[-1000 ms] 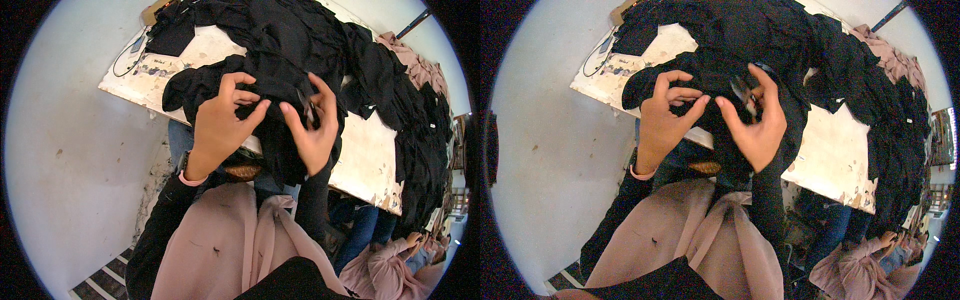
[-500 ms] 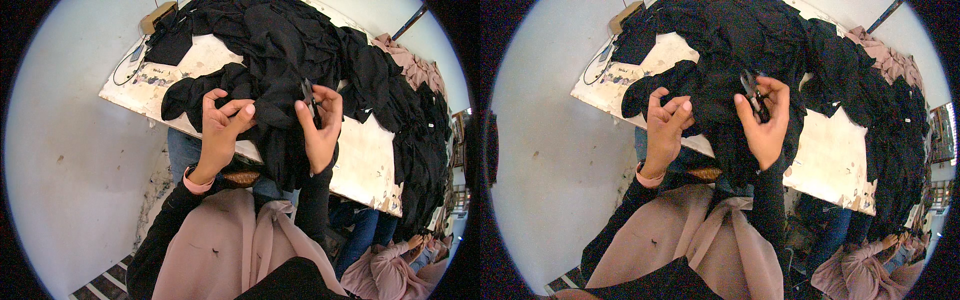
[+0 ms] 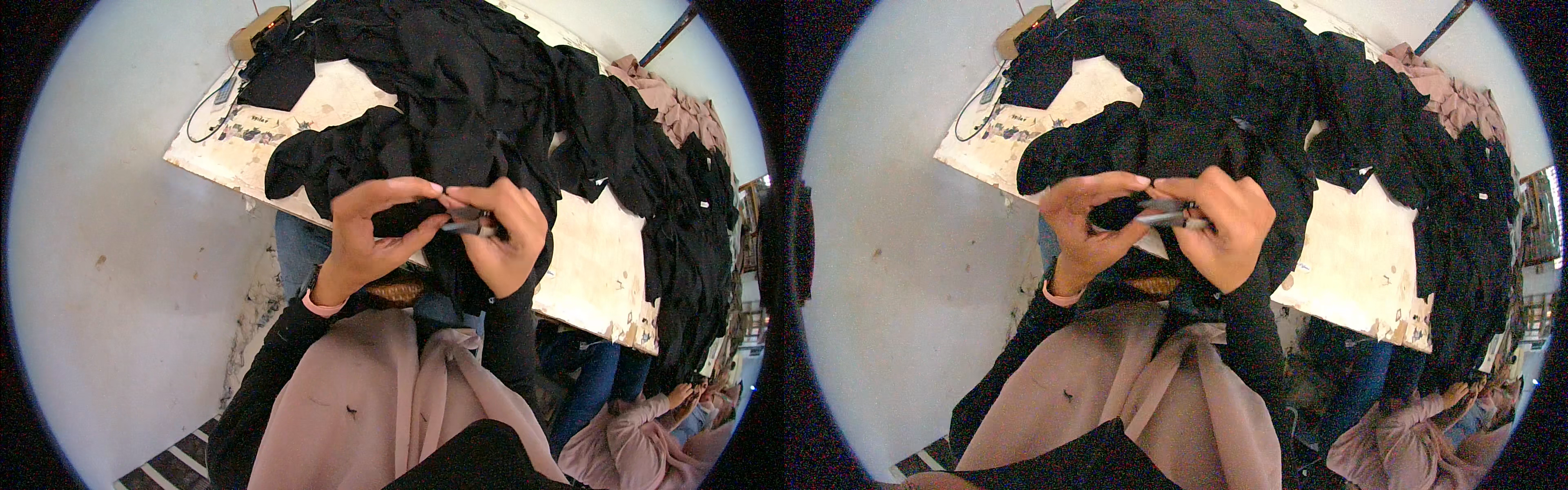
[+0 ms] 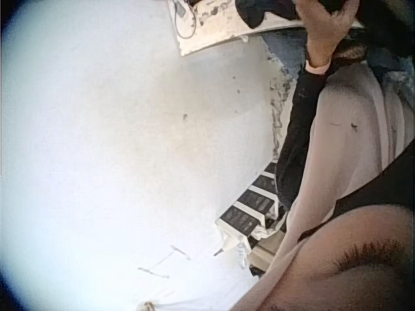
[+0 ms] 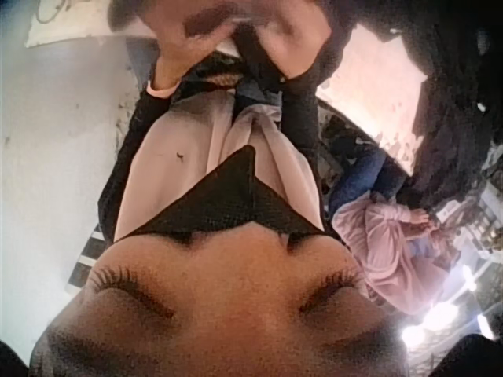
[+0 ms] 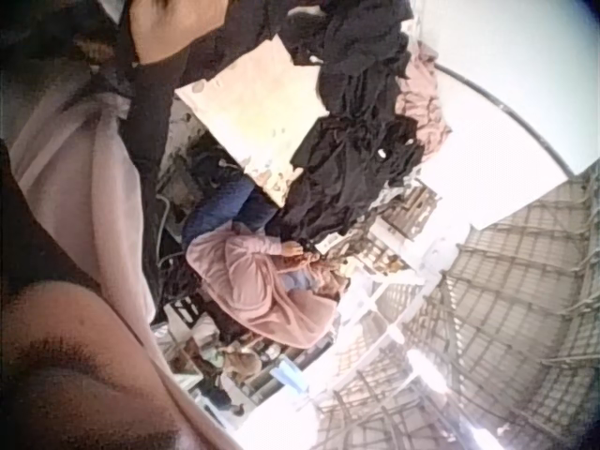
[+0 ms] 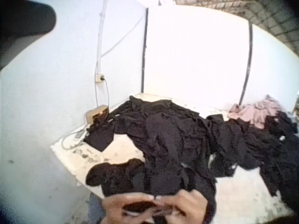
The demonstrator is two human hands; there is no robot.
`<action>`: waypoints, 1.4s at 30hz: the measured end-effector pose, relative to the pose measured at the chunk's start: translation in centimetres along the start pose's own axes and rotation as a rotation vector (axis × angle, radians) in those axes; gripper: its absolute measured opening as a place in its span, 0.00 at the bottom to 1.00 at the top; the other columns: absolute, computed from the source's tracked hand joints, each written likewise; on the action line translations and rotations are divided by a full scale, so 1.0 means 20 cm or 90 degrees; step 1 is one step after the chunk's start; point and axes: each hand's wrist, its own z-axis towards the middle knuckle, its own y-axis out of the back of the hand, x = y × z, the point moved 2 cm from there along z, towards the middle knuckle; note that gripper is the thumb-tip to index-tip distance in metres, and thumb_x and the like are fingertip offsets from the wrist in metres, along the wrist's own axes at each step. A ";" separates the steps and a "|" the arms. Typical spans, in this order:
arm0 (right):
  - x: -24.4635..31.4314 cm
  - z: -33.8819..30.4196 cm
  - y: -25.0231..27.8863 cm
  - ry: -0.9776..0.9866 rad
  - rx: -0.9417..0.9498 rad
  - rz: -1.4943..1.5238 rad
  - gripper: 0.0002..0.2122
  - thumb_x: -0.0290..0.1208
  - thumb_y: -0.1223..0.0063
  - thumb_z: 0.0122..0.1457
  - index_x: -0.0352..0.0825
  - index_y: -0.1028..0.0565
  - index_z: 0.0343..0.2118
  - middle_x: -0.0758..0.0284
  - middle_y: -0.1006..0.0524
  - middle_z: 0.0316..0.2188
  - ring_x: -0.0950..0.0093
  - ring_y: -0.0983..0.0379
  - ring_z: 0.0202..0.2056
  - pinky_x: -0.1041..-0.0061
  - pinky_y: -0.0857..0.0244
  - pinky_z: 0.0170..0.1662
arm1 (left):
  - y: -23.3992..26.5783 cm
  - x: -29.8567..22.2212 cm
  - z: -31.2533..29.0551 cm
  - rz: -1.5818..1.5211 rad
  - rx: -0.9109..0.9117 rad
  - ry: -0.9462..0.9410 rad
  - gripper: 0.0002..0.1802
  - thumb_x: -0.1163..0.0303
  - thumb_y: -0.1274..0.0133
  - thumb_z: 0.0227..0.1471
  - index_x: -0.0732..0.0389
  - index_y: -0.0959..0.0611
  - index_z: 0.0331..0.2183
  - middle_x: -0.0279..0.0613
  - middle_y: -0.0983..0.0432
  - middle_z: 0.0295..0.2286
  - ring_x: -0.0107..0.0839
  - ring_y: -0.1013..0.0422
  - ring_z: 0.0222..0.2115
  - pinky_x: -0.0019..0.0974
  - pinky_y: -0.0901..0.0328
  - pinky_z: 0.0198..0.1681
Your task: The person uses small scissors to trim loose threads and fabric edges on a black shirt laid on a table. They repeatedly reposition the shirt, cut small sections, and remove cut pieces by hand.
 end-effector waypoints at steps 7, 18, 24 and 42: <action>0.17 -0.15 0.03 0.155 0.049 -0.199 0.20 0.25 0.35 0.30 0.43 0.19 0.33 0.77 0.32 0.15 0.76 0.36 0.17 0.74 0.50 0.26 | 0.08 0.04 0.01 0.180 -0.011 -0.216 0.17 0.77 0.36 0.40 0.57 0.19 0.36 0.36 0.20 0.34 0.36 0.22 0.35 0.34 0.31 0.34; 0.20 -0.11 0.07 -0.104 -0.052 -0.130 0.16 0.33 0.29 0.43 0.38 0.21 0.35 0.71 0.25 0.23 0.73 0.30 0.20 0.72 0.45 0.26 | 0.05 -0.05 0.01 0.114 -0.028 0.106 0.18 0.81 0.36 0.44 0.61 0.15 0.42 0.40 0.22 0.44 0.23 0.24 0.33 0.26 0.29 0.31; 0.15 -0.05 0.03 -0.324 0.058 0.045 0.11 0.38 0.34 0.52 0.36 0.23 0.29 0.63 0.22 0.21 0.66 0.25 0.20 0.72 0.35 0.25 | 0.07 -0.06 0.02 0.024 -0.025 0.171 0.27 0.82 0.36 0.45 0.61 0.19 0.50 0.41 0.28 0.48 0.19 0.26 0.31 0.22 0.30 0.31; 0.07 -0.03 -0.03 -0.202 -0.015 0.130 0.12 0.24 0.37 0.48 0.37 0.19 0.38 0.70 0.23 0.23 0.78 0.30 0.22 0.79 0.41 0.27 | 0.07 0.00 -0.01 -0.318 -0.034 0.323 0.32 0.83 0.44 0.55 0.68 0.33 0.60 0.42 0.43 0.60 0.20 0.25 0.35 0.19 0.32 0.34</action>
